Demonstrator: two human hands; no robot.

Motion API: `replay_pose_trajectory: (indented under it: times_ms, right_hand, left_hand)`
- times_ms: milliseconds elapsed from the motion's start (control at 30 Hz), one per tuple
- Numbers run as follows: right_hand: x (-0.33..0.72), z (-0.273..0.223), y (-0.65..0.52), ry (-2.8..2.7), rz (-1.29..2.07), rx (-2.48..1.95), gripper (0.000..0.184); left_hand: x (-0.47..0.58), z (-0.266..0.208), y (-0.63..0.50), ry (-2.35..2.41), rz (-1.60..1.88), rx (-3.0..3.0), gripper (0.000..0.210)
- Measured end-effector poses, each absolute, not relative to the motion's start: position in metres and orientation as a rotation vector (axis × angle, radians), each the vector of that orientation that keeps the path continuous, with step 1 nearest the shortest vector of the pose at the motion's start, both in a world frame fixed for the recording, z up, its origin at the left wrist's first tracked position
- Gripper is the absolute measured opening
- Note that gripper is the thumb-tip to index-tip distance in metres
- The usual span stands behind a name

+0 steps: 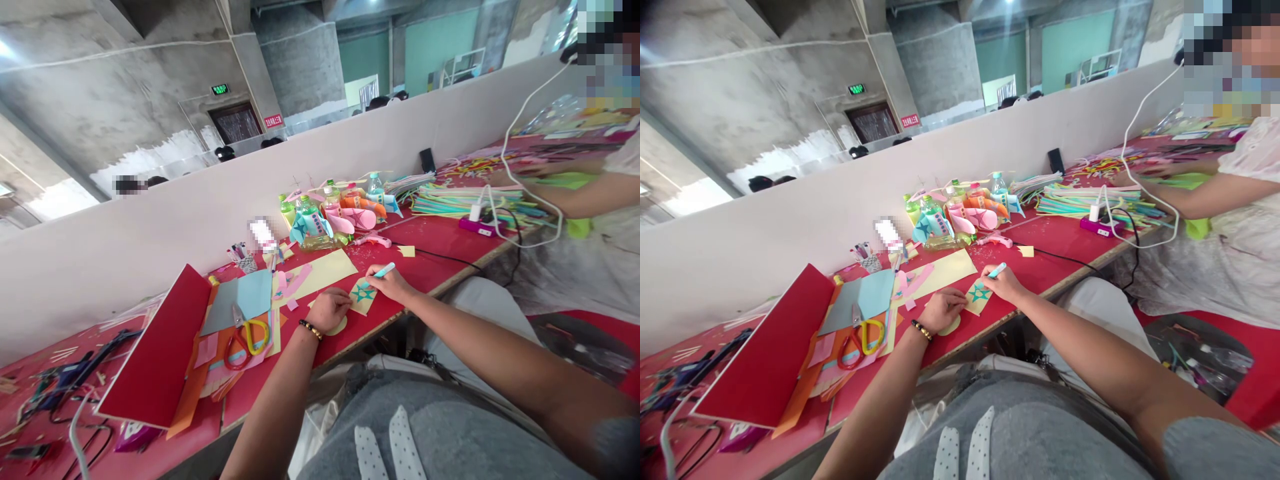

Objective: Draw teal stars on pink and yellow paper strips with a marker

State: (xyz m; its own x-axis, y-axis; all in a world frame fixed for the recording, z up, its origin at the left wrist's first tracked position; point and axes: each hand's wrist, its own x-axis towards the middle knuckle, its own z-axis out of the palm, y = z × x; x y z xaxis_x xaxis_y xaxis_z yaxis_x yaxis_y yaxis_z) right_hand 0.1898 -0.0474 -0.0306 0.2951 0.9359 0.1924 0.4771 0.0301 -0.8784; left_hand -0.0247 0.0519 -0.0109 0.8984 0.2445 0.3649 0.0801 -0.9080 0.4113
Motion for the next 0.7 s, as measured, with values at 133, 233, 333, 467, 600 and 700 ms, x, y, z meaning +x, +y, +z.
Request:
replay_pose_trajectory:
  times_ms: [133, 233, 333, 467, 600, 700]
  right_hand:
    - [0.1902, -0.0314, -0.0471, -1.328, 0.575, -1.601, 0.032]
    - [0.1905, -0.0325, -0.0467, -1.344, 0.575, -1.589, 0.032]
    - [0.1907, -0.0333, -0.0467, -1.341, 0.568, -1.585, 0.032]
    - [0.1904, -0.0334, -0.0472, -1.324, 0.554, -1.588, 0.033]
    - [0.1901, -0.0326, -0.0482, -1.329, 0.565, -1.579, 0.032]
    - [0.1903, -0.0323, -0.0484, -1.325, 0.562, -1.576, 0.032]
  left_hand:
    - [-0.0246, -0.0101, 0.0516, 0.239, 0.582, 2.675, 0.019]
    - [-0.0247, -0.0097, 0.0514, 0.239, 0.578, 2.678, 0.019]
    - [-0.0247, -0.0097, 0.0514, 0.238, 0.577, 2.678, 0.019]
    - [-0.0247, -0.0097, 0.0513, 0.243, 0.579, 2.678, 0.020]
    - [-0.0249, -0.0092, 0.0510, 0.250, 0.574, 2.678, 0.020]
    - [-0.0250, -0.0091, 0.0510, 0.252, 0.569, 2.675, 0.019]
